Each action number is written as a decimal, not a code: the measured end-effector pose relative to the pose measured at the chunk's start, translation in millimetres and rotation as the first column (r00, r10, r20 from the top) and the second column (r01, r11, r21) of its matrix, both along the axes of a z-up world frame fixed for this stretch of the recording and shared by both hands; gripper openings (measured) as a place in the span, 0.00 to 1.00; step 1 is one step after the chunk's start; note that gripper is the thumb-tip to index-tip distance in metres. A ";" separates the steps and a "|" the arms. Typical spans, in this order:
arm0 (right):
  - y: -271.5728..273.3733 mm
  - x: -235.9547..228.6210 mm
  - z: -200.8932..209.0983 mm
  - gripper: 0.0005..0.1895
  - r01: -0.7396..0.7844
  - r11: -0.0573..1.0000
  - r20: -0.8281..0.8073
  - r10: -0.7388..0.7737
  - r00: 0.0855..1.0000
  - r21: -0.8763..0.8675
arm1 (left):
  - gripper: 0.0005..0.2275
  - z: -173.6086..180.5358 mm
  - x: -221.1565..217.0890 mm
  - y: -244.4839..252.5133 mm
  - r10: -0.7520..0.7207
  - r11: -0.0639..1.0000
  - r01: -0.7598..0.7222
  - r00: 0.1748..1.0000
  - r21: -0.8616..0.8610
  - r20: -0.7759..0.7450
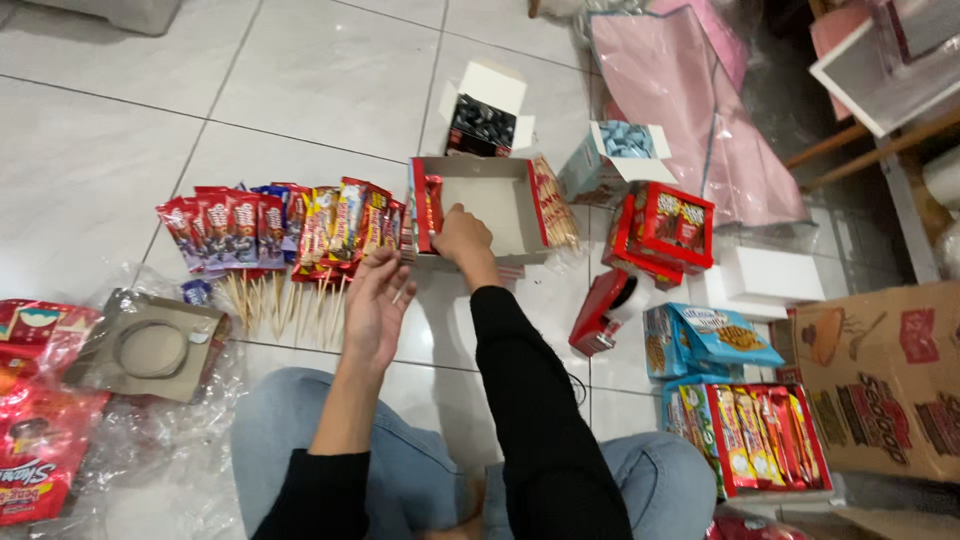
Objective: The person sits on the floor and assembles candy skewers by applying hot glue to the bottom of a snack packet and inserting a wooden stick. They then use a tape dispenser to secure the stick to the packet. This process is repeated for multiple snack packets.
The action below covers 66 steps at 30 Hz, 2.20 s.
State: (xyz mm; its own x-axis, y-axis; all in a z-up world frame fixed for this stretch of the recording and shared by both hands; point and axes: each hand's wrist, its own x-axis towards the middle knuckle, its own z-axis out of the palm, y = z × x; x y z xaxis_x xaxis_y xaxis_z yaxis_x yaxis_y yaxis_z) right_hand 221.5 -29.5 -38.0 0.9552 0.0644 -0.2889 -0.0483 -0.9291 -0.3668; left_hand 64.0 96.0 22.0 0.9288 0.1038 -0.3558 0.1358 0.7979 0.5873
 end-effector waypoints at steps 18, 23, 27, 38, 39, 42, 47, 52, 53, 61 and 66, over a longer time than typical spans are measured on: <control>-99.4 -188.9 111.2 0.17 0.154 0.443 -0.167 -0.009 0.986 0.884 | 0.28 19.2 -15.7 -39.9 -0.349 0.829 0.219 0.922 0.514 0.169; -125.8 -228.2 71.4 0.18 0.304 0.153 -0.309 0.013 0.951 0.940 | 0.26 3.6 -23.6 -65.0 -0.483 0.788 0.384 0.870 0.482 0.096; -130.3 -226.4 32.0 0.21 0.353 -0.031 -0.351 0.056 0.935 0.935 | 0.23 -1.1 -28.2 -74.3 -0.472 0.759 0.351 0.877 0.548 0.092; -131.9 -218.6 -1.9 0.18 0.478 -0.198 -0.465 0.107 0.879 0.856 | 0.26 6.5 -27.8 -77.3 -0.433 0.748 0.324 0.900 0.579 0.055; -130.7 -217.3 -5.9 0.18 0.492 -0.217 -0.476 0.124 0.871 0.843 | 0.26 6.1 -27.3 -76.3 -0.416 0.745 0.305 0.908 0.594 0.056; -121.8 -219.7 19.4 0.18 0.483 -0.191 -0.467 0.126 0.875 0.854 | 0.27 -14.9 -22.0 -75.1 -0.412 0.741 0.309 0.911 0.596 0.039; -122.6 -221.4 9.4 0.18 0.414 -0.054 -0.411 0.063 0.909 0.908 | 0.21 -4.5 -19.5 -72.0 -0.409 0.820 0.371 0.913 0.435 -0.009; -123.3 -217.3 8.8 0.17 0.285 0.201 -0.287 -0.020 0.958 0.937 | 0.40 13.0 -15.9 -57.4 -0.423 0.900 0.429 0.903 -0.081 0.078; -119.1 -218.9 20.1 0.17 0.236 0.278 -0.228 -0.062 0.972 0.931 | 0.37 12.7 -13.9 -55.9 -0.421 0.896 0.427 0.904 -0.119 0.070; -115.4 -227.0 29.1 0.20 0.036 0.634 0.077 -0.149 0.986 0.772 | 0.28 1.1 -18.9 -73.3 -0.394 0.895 0.358 0.914 0.266 0.097; -106.8 -229.4 44.2 0.18 -0.048 0.653 0.278 -0.254 0.927 0.756 | 0.24 -2.9 -17.8 -74.2 -0.363 0.915 0.334 0.926 0.225 0.101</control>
State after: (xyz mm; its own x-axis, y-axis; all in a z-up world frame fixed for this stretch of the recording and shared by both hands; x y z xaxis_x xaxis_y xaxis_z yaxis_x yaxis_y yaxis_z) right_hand -7.9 -136.3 6.2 0.9898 0.0061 0.1425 0.1363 -0.3329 -0.9330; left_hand 46.2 21.8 19.0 0.9571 -0.1795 -0.2274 0.2897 0.5786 0.7625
